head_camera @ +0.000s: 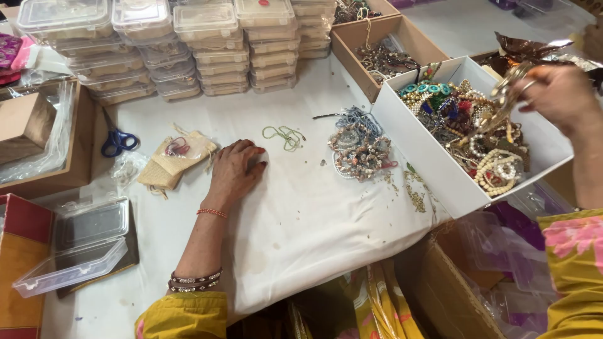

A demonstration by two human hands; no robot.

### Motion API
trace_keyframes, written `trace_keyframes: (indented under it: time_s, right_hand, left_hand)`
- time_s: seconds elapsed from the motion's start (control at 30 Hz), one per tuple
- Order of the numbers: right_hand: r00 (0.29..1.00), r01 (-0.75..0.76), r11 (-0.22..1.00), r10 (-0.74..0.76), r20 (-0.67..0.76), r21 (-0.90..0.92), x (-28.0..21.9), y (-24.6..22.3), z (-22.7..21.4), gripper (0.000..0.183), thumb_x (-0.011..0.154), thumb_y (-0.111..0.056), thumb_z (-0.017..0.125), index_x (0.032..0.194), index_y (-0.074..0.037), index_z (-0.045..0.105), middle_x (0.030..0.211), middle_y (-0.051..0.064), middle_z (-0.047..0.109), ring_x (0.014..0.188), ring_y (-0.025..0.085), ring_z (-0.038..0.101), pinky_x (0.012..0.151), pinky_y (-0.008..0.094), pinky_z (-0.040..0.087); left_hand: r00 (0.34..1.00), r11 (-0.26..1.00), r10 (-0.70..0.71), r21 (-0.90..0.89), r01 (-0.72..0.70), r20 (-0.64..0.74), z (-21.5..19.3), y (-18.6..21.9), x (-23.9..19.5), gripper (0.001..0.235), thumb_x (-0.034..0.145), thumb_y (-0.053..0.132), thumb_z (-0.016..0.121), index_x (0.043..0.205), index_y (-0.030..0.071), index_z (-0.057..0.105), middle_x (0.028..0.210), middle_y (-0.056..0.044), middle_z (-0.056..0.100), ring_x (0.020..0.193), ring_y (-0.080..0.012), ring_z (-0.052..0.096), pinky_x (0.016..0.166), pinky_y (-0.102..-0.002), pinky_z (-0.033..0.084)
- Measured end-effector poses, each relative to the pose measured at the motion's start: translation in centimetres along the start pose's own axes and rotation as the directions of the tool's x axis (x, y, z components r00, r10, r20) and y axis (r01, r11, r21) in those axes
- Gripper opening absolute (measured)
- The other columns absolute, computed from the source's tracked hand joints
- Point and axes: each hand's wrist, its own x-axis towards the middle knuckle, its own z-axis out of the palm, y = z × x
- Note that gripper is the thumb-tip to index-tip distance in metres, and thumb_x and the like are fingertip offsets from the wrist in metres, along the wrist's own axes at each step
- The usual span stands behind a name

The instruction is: The person places a small jewelry item into a beige drawstring pouch and ties it closed. They then sort through a box of necklaces and bracelets, picking up various items. Finally, they place the pouch into a clear plastic container and stack it with others.

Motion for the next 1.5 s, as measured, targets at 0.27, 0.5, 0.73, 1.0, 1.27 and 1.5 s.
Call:
trace_keyframes:
  time_s: [0.27, 0.5, 0.73, 1.0, 1.27, 1.5]
  right_hand:
    - [0.915, 0.263, 0.355, -0.386, -0.116, 0.897, 3.5, 5.2, -2.2, 0.039, 0.126, -0.025, 0.027, 0.118, -0.002, 0.058, 0.114, 0.015, 0.071, 0.116, 0.031, 0.069, 0.11, 0.05, 0.056]
    - [0.887, 0.038, -0.044, -0.459, -0.054, 0.998, 9.3, 12.5, 0.3, 0.039, 0.124, -0.038, 0.026, 0.126, -0.013, 0.055, 0.084, 0.004, 0.052, 0.093, 0.023, 0.062, 0.105, 0.053, 0.052]
    - [0.885, 0.14, 0.117, -0.459, -0.071, 0.983, 4.0, 3.8, -2.4, 0.046, 0.126, -0.046, 0.029, 0.12, -0.011, 0.058, 0.089, 0.004, 0.06, 0.094, 0.021, 0.066, 0.101, 0.049, 0.057]
    - [0.841, 0.49, 0.476, -0.477, -0.254, 0.731, -2.9, -7.0, -6.0, 0.022, 0.122, -0.027, 0.049, 0.135, -0.009, 0.052, 0.129, 0.011, 0.065, 0.126, 0.022, 0.067, 0.1, 0.035, 0.06]
    - [0.88, 0.366, 0.892, -0.239, -0.41, 0.265, 1.6, -3.1, -2.6, 0.028, 0.117, -0.03, 0.06, 0.112, -0.004, 0.068, 0.106, 0.017, 0.065, 0.08, 0.022, 0.062, 0.065, 0.033, 0.051]
    - [0.999, -0.043, 0.956, 0.038, -0.025, -0.289, -3.3, -9.3, -2.1, 0.043, 0.105, -0.056, 0.062, 0.127, -0.022, 0.076, 0.107, 0.014, 0.079, 0.088, 0.029, 0.072, 0.084, 0.048, 0.057]
  left_hand:
    - [1.0, 1.0, -0.02, 0.012, 0.02, 0.014, 0.1, 0.0, 0.0, 0.03, 0.087, 0.025, 0.074, 0.116, 0.017, 0.073, 0.135, -0.003, 0.063, 0.135, -0.0282, 0.05, 0.115, -0.051, 0.032]
    - [0.999, 0.999, -0.039, 0.023, 0.039, 0.021, 0.0, 0.1, 0.1, 0.031, 0.086, 0.024, 0.074, 0.116, 0.018, 0.073, 0.135, -0.003, 0.063, 0.134, -0.0291, 0.049, 0.114, -0.053, 0.031]
    - [0.999, 0.999, -0.031, 0.021, 0.03, 0.008, 0.2, -0.1, 0.0, 0.031, 0.085, 0.024, 0.075, 0.116, 0.018, 0.073, 0.134, -0.003, 0.063, 0.134, -0.0284, 0.051, 0.114, -0.053, 0.033]
    - [1.0, 1.0, -0.023, 0.02, 0.023, 0.005, 0.3, -0.3, 0.0, 0.031, 0.086, 0.024, 0.075, 0.116, 0.018, 0.074, 0.135, -0.003, 0.063, 0.134, -0.0287, 0.05, 0.114, -0.053, 0.033]
    - [1.0, 0.999, -0.024, 0.022, 0.024, 0.01, 0.1, -0.1, 0.0, 0.031, 0.086, 0.025, 0.074, 0.116, 0.017, 0.073, 0.135, -0.003, 0.063, 0.134, -0.0277, 0.05, 0.114, -0.05, 0.034]
    - [1.0, 1.0, -0.013, 0.022, 0.013, 0.007, 0.3, -0.3, 0.0, 0.031, 0.086, 0.025, 0.074, 0.117, 0.017, 0.073, 0.136, -0.004, 0.062, 0.135, -0.0284, 0.049, 0.114, -0.051, 0.032]
